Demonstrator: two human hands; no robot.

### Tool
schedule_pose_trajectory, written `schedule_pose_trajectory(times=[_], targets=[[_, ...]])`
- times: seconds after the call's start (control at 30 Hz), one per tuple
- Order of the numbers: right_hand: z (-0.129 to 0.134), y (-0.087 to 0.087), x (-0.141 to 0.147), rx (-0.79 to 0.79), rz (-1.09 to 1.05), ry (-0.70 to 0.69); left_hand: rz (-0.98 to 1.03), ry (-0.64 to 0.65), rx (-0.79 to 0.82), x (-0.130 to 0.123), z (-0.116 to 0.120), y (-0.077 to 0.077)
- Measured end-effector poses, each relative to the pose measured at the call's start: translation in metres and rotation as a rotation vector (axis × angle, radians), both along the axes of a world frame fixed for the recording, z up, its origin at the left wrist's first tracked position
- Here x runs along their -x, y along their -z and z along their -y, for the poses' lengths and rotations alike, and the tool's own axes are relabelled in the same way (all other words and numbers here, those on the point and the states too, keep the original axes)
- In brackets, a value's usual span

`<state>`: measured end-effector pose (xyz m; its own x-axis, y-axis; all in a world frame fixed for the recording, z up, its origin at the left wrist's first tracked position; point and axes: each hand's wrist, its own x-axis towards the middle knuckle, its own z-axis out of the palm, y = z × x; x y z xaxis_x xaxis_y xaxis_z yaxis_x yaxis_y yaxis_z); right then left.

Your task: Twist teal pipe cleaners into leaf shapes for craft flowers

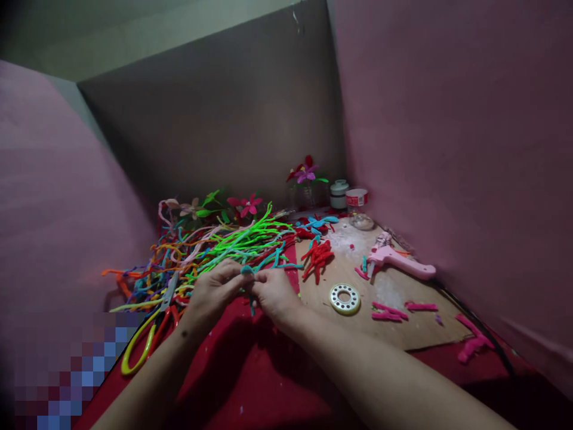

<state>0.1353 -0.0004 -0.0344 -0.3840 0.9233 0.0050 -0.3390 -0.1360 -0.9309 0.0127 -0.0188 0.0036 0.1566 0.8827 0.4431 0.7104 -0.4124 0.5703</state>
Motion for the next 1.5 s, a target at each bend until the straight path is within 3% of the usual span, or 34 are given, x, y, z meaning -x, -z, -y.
schedule_pose_trajectory(times=[0.2,0.3,0.4,0.47,0.67,0.8,0.93,1.13,1.23,1.33,1.5], targets=[[-0.001,0.000,0.002,-0.021,-0.020,0.033,0.143,-0.037,0.167,-0.017,-0.034,-0.020],[-0.008,0.000,0.000,0.105,-0.158,0.065,0.139,0.013,0.226,-0.033,-0.057,-0.021],[-0.015,0.000,-0.002,0.271,-0.332,0.145,0.107,0.031,0.205,-0.046,-0.080,-0.017],[-0.015,0.002,0.000,0.295,-0.353,0.165,0.085,0.057,0.222,-0.053,-0.097,-0.011],[-0.008,0.010,0.009,0.252,-0.039,0.073,0.003,0.168,0.364,-0.081,-0.147,0.012],[-0.010,0.013,0.006,0.280,0.025,0.155,-0.012,0.111,0.298,-0.090,-0.152,0.014],[-0.006,0.014,0.003,0.173,0.012,0.093,-0.002,0.000,0.173,-0.069,-0.121,0.002],[0.004,0.010,-0.001,0.117,0.073,0.005,-0.093,-0.019,0.091,0.004,-0.019,-0.016],[0.003,0.011,-0.002,0.125,0.096,-0.016,-0.130,-0.170,0.098,0.041,0.034,-0.008],[0.001,0.013,-0.002,0.146,0.131,-0.018,-0.123,-0.283,0.136,0.071,0.076,0.010],[0.003,0.015,-0.003,0.102,0.157,-0.060,-0.098,-0.574,0.045,0.119,0.119,0.028]])
